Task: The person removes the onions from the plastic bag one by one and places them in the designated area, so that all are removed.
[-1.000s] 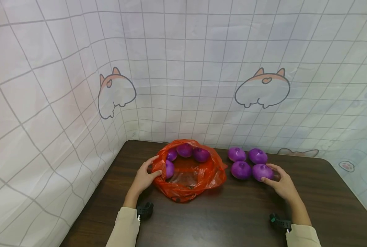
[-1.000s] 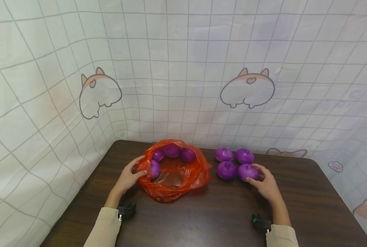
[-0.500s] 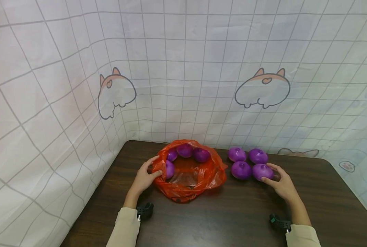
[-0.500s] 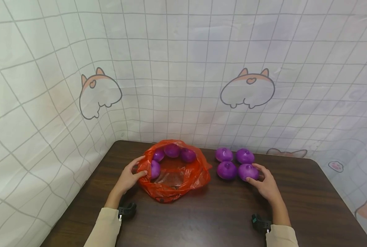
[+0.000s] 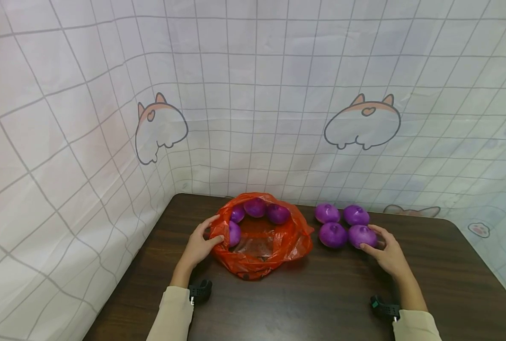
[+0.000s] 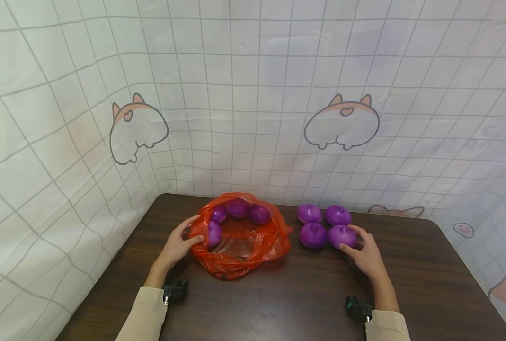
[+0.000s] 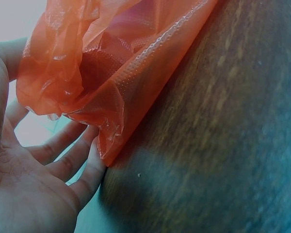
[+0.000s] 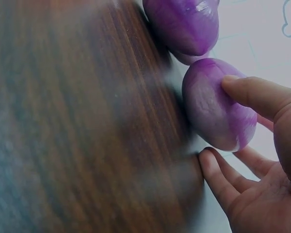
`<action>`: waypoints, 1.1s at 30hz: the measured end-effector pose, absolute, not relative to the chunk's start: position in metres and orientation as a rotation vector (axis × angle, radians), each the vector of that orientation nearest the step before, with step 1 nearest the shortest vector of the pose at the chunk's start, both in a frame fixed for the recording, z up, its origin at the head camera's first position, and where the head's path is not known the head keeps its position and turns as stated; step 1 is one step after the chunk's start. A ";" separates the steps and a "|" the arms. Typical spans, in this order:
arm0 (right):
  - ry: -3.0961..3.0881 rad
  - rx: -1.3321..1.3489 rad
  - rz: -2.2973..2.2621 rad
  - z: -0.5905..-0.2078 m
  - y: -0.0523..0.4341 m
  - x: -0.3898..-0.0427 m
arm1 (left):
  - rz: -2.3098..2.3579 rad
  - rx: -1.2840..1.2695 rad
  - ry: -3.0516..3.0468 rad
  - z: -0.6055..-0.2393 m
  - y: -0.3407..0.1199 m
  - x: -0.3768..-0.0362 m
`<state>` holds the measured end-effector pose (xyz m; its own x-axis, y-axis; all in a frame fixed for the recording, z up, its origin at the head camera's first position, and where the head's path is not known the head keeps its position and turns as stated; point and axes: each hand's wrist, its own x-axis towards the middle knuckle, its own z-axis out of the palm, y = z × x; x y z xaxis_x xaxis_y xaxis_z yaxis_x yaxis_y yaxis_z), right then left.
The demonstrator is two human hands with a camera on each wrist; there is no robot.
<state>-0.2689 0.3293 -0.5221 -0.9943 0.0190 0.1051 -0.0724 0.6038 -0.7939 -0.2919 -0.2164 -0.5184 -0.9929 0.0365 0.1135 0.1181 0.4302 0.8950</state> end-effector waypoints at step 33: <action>-2.567 0.157 1.242 -0.459 0.314 -0.253 | -1.642 -0.138 -2.589 -0.518 -0.217 -0.292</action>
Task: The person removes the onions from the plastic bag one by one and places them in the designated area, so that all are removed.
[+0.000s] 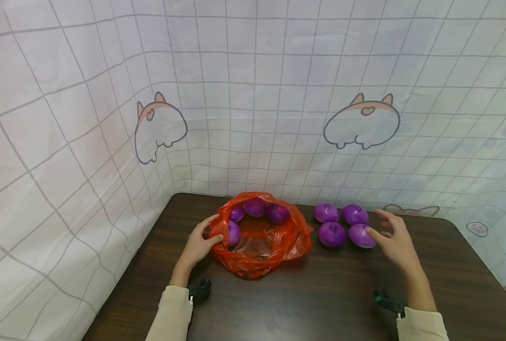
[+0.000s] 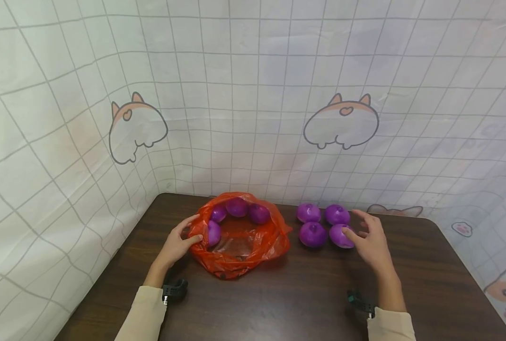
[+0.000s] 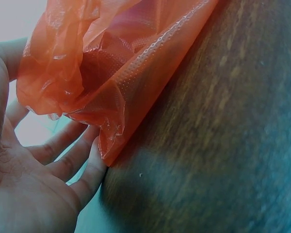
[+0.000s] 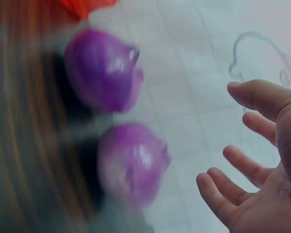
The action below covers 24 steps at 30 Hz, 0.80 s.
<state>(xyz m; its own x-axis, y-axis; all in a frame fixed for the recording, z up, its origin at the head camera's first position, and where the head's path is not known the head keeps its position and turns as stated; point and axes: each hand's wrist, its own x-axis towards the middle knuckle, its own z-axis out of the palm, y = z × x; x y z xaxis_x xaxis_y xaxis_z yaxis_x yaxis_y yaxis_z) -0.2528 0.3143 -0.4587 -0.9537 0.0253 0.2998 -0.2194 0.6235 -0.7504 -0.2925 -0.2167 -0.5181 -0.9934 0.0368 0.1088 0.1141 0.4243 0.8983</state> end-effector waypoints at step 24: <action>-2.336 0.676 1.461 -0.457 0.161 -0.245 | -1.655 -0.151 -2.581 -0.519 -0.218 -0.292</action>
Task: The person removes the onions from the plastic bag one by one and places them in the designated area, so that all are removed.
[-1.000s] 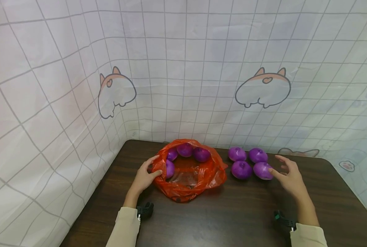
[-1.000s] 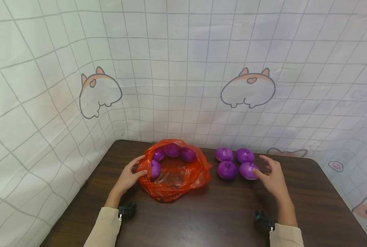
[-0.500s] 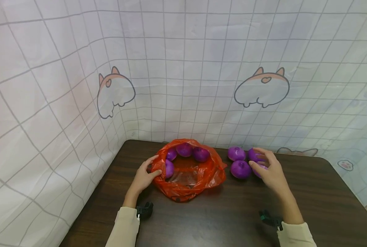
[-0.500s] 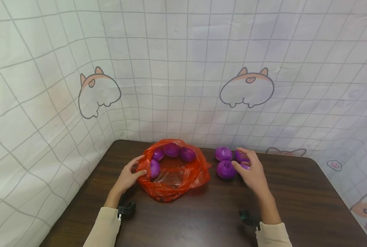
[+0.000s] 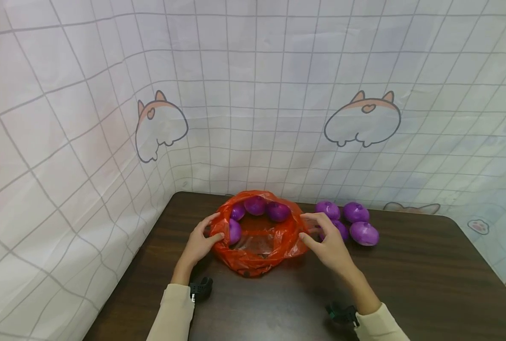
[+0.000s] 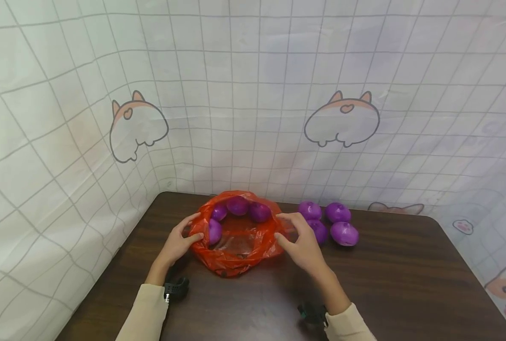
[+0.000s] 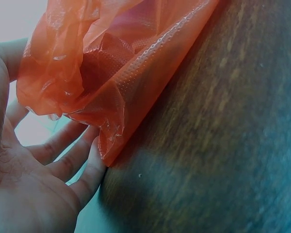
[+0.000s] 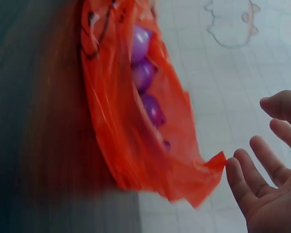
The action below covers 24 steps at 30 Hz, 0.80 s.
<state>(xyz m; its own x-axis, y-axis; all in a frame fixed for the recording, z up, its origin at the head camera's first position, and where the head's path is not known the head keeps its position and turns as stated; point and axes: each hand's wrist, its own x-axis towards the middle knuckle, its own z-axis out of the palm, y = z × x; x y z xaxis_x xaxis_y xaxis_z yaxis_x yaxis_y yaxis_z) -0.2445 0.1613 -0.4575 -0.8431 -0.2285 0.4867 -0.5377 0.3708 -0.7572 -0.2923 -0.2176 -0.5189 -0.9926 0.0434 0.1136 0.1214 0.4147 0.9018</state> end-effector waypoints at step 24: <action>-2.668 0.570 1.275 -0.476 0.072 -0.301 | -1.636 -0.149 -2.578 -0.519 -0.217 -0.292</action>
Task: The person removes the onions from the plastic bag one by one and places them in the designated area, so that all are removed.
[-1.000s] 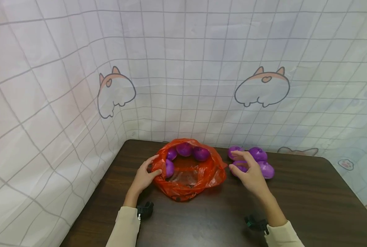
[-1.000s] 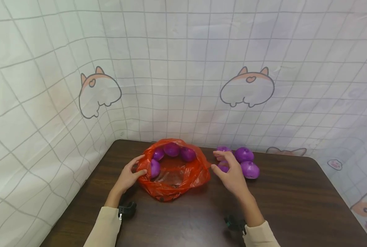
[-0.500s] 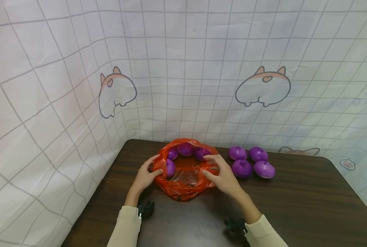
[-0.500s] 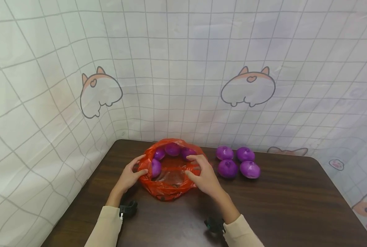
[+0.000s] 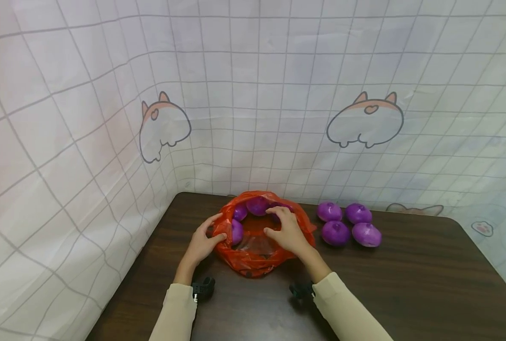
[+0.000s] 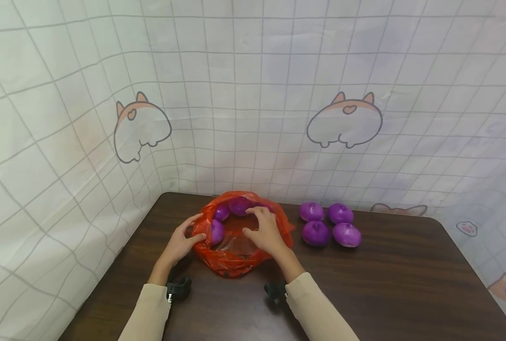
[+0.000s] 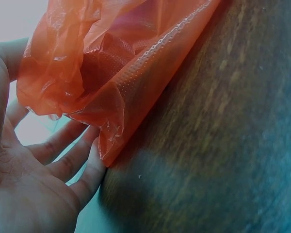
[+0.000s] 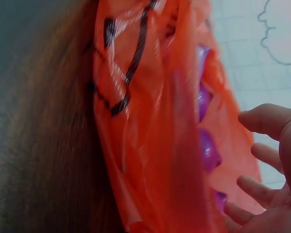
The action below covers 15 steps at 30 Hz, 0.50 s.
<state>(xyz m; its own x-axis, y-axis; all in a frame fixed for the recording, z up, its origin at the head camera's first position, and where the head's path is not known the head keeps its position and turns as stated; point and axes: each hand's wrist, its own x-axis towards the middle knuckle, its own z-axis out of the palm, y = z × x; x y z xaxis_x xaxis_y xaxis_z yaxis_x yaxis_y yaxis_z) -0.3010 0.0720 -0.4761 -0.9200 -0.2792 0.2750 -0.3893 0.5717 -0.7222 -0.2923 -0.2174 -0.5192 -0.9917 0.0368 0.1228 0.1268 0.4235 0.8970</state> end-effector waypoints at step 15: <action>-2.750 0.349 1.234 -0.490 0.067 -0.336 | -1.684 -0.149 -2.550 -0.518 -0.215 -0.292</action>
<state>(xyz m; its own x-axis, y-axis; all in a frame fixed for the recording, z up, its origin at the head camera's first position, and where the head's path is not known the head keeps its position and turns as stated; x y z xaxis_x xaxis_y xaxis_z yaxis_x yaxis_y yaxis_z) -0.3364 0.0667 -0.4902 -0.9679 -0.1642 0.1902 -0.2512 0.6441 -0.7225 -0.2922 -0.2149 -0.5177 -0.9919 0.0359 0.1214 0.1258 0.3906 0.9119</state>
